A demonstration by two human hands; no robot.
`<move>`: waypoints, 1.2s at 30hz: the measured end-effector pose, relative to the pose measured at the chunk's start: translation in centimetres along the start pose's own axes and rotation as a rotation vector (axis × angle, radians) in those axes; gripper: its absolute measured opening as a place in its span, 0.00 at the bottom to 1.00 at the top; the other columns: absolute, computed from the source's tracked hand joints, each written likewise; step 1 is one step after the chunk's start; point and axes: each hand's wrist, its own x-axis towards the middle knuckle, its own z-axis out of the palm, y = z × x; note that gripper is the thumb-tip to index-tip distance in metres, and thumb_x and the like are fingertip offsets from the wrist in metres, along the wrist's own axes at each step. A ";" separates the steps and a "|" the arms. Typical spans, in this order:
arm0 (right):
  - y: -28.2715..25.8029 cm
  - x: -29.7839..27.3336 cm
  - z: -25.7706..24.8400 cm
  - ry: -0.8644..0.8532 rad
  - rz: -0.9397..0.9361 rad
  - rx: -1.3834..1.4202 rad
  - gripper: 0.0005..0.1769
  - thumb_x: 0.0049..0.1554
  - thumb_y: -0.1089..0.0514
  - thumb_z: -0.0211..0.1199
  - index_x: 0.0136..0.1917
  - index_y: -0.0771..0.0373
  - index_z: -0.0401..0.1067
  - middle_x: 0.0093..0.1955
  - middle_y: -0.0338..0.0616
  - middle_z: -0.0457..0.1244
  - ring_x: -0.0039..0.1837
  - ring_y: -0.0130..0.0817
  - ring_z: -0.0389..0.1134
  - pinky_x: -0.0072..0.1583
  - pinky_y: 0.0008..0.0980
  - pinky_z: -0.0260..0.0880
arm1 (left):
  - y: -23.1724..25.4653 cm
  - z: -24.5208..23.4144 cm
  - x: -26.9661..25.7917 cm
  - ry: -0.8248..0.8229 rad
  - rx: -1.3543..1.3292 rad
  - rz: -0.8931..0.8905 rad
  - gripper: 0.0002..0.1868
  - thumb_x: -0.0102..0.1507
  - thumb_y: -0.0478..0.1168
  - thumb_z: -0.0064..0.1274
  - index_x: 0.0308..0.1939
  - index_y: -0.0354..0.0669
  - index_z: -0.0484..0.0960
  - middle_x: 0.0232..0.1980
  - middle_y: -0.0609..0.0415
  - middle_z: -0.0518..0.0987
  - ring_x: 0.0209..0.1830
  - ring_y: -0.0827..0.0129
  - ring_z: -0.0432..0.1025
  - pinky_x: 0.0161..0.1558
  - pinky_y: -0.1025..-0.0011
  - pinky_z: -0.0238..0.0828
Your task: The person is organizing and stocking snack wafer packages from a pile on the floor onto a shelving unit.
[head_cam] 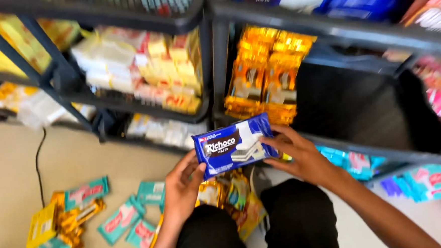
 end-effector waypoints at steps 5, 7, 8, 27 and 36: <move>-5.4 1.4 -4.7 0.295 -0.118 -0.132 0.34 0.48 0.59 0.77 0.67 0.60 0.72 0.69 0.50 0.61 0.60 0.37 0.70 0.58 0.32 0.76 | 8.1 3.4 0.9 0.032 -0.030 0.187 0.26 0.64 0.22 0.51 0.67 0.34 0.73 0.52 0.54 0.74 0.50 0.70 0.75 0.49 0.69 0.83; -6.9 1.8 -6.2 0.354 -0.100 -0.129 0.34 0.48 0.60 0.78 0.67 0.62 0.73 0.69 0.50 0.61 0.58 0.36 0.71 0.59 0.32 0.76 | 11.3 4.5 1.4 0.015 -0.021 0.253 0.26 0.64 0.20 0.50 0.66 0.33 0.73 0.53 0.55 0.72 0.52 0.70 0.74 0.49 0.69 0.84; -7.4 2.1 -7.1 0.400 -0.094 -0.223 0.33 0.47 0.59 0.79 0.65 0.62 0.73 0.69 0.52 0.60 0.56 0.36 0.71 0.58 0.33 0.76 | 12.8 5.0 1.8 0.006 0.025 0.315 0.27 0.63 0.19 0.49 0.66 0.33 0.73 0.53 0.55 0.72 0.53 0.70 0.73 0.50 0.70 0.84; -14.3 10.5 -29.5 0.611 -0.383 -1.134 0.16 0.53 0.68 0.75 0.55 0.70 0.80 0.47 0.49 0.66 0.49 0.48 0.67 0.50 0.48 0.65 | 33.0 21.9 30.2 -0.012 0.442 1.096 0.09 0.65 0.30 0.53 0.48 0.33 0.83 0.45 0.44 0.83 0.39 0.57 0.81 0.42 0.62 0.78; -7.5 17.1 -31.4 0.473 -0.139 -1.219 0.04 0.57 0.65 0.66 0.47 0.66 0.79 0.48 0.53 0.66 0.53 0.54 0.67 0.55 0.49 0.69 | 30.2 23.4 27.4 0.005 0.529 1.123 0.15 0.63 0.29 0.55 0.54 0.34 0.81 0.54 0.39 0.79 0.54 0.47 0.74 0.63 0.56 0.69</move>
